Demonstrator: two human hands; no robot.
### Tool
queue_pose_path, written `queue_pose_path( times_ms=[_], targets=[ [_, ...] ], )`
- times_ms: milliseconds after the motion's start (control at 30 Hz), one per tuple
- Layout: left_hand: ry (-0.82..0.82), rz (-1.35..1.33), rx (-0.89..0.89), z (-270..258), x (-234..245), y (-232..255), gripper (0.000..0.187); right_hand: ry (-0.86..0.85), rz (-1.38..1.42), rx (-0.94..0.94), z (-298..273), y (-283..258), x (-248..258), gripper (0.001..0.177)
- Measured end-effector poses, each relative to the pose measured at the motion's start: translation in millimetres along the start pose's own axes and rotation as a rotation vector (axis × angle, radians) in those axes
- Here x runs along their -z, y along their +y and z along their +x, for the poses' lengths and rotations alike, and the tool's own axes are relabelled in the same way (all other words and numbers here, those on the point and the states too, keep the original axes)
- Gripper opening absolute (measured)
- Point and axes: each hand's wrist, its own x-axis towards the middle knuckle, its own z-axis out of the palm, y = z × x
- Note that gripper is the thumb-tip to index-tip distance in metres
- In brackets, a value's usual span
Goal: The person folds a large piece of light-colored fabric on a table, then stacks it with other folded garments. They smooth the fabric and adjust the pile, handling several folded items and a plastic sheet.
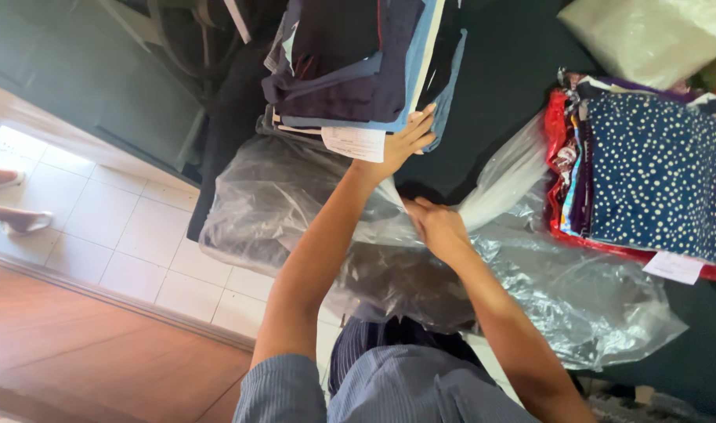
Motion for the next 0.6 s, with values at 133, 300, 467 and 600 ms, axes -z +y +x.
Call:
queue_pose_path(
  times_ms=[133, 300, 467, 600],
  targets=[
    [-0.028, -0.003, -0.039, 0, 2, -1, 0.043, 0.03, -0.017, 0.16, -35, -2, 22, 0.035],
    [-0.124, -0.177, 0.071, 0, 5, 12, 0.042, -0.089, -0.157, 0.156, -84, 8, 51, 0.032],
    [-0.154, -0.212, 0.18, 3, 37, 38, 0.04, -0.109, -0.241, 0.072, -140, 9, 64, 0.035],
    [-0.235, -0.73, 0.257, -14, 95, 56, 0.041, 0.092, -0.257, -0.025, -189, 3, 70, 0.039]
  ],
)
